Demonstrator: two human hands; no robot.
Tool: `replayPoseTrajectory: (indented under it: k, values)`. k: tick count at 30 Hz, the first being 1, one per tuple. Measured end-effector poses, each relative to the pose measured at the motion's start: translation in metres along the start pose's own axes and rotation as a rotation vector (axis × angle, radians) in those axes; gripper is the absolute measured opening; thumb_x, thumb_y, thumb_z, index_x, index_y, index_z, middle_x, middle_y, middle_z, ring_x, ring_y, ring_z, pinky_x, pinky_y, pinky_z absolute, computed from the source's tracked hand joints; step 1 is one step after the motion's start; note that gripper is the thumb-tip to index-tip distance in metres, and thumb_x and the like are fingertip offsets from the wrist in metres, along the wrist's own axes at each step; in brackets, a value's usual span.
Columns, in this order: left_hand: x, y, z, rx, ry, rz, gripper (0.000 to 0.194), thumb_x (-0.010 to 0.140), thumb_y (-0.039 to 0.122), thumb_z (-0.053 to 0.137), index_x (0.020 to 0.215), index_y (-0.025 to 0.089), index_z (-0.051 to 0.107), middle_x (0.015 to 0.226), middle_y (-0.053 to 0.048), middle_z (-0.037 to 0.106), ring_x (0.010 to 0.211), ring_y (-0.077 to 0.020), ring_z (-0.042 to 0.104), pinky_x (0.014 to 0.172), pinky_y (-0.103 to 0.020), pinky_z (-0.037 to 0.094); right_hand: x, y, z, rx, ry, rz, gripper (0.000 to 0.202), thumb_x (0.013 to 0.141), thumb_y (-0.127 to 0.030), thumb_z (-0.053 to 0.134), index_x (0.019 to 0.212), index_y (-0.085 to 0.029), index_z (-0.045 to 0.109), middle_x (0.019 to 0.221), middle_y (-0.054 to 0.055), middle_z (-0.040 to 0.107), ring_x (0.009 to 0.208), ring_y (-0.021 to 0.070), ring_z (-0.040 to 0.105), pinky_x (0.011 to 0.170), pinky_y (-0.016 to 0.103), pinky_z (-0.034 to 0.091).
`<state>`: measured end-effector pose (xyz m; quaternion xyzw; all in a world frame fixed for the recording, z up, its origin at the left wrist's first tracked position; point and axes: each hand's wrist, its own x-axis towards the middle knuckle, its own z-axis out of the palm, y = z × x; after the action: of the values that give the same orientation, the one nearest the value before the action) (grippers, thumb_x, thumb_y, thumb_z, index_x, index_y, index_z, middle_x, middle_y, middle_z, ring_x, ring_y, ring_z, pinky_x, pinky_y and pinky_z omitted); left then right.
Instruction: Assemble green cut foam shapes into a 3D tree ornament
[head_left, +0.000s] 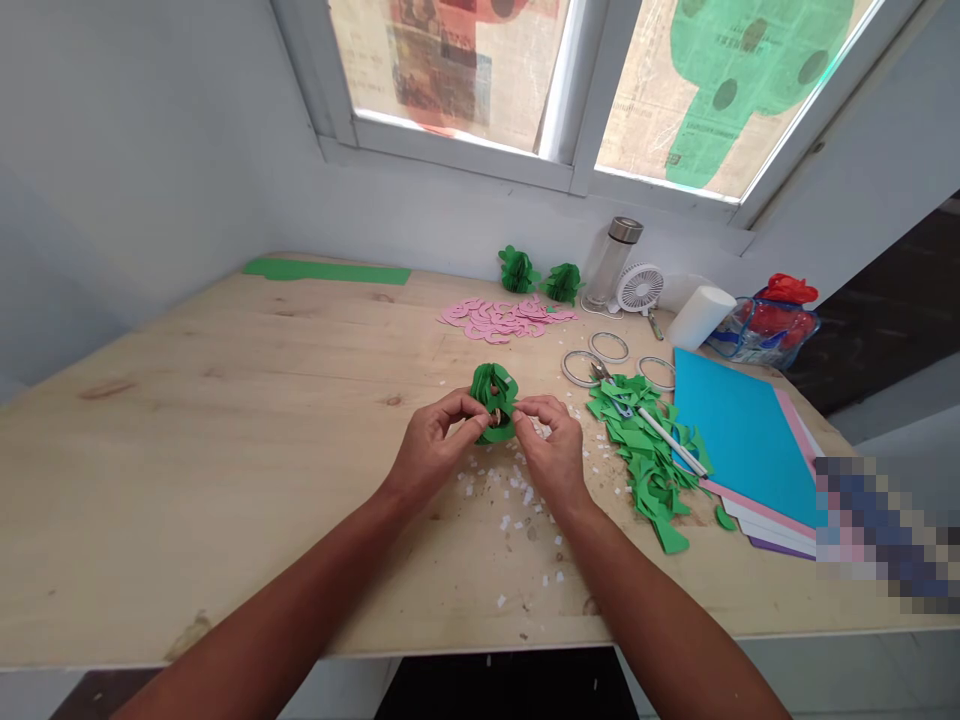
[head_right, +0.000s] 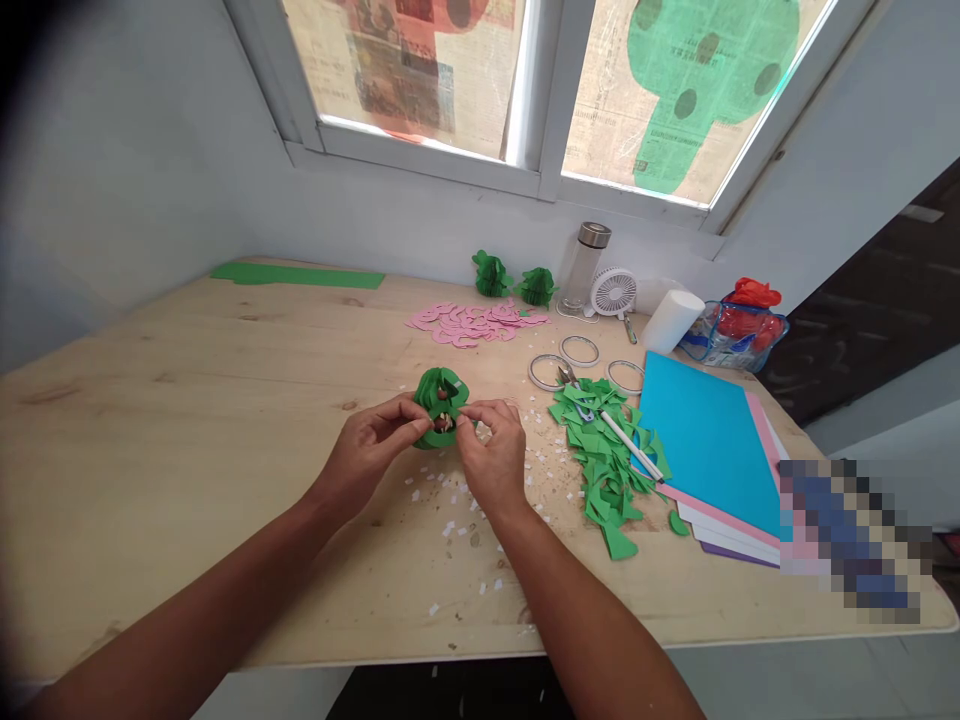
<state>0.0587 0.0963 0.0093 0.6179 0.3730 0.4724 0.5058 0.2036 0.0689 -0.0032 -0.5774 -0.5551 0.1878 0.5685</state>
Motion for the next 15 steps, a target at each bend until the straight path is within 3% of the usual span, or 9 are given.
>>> replayPoseTrajectory:
  k: [4, 9, 15]
  values:
    - [-0.0009, 0.0013, 0.0003, -0.103, 0.008, -0.056, 0.012, 0.074, 0.028, 0.063, 0.080, 0.018, 0.061, 0.081, -0.003, 0.066, 0.080, -0.0201, 0.063, 0.074, -0.033, 0.049, -0.0002, -0.0015, -0.0012, -0.006, 0.002, -0.005, 0.012, 0.077, -0.019, 0.058, 0.076, -0.021, 0.070, 0.083, 0.004, 0.067, 0.087, 0.0189, 0.059, 0.084, 0.035, 0.046]
    - [-0.0011, 0.0009, 0.0002, -0.200, -0.030, -0.056, 0.022, 0.078, 0.030, 0.061, 0.097, 0.018, 0.060, 0.099, -0.007, 0.067, 0.098, -0.0231, 0.062, 0.082, -0.034, 0.048, -0.0022, -0.0057, -0.0021, -0.077, -0.004, -0.084, 0.012, 0.079, -0.018, 0.058, 0.079, -0.020, 0.070, 0.083, 0.005, 0.067, 0.087, 0.0197, 0.057, 0.082, 0.035, 0.045]
    - [-0.0019, 0.0053, 0.0037, -0.241, -0.078, -0.077, 0.030, 0.075, 0.027, 0.065, 0.102, 0.021, 0.054, 0.108, -0.008, 0.066, 0.102, -0.0239, 0.061, 0.082, -0.034, 0.049, -0.0041, -0.0081, -0.0019, -0.150, -0.005, -0.121, 0.012, 0.081, -0.018, 0.058, 0.078, -0.022, 0.069, 0.083, 0.004, 0.067, 0.086, 0.0203, 0.057, 0.082, 0.037, 0.044]
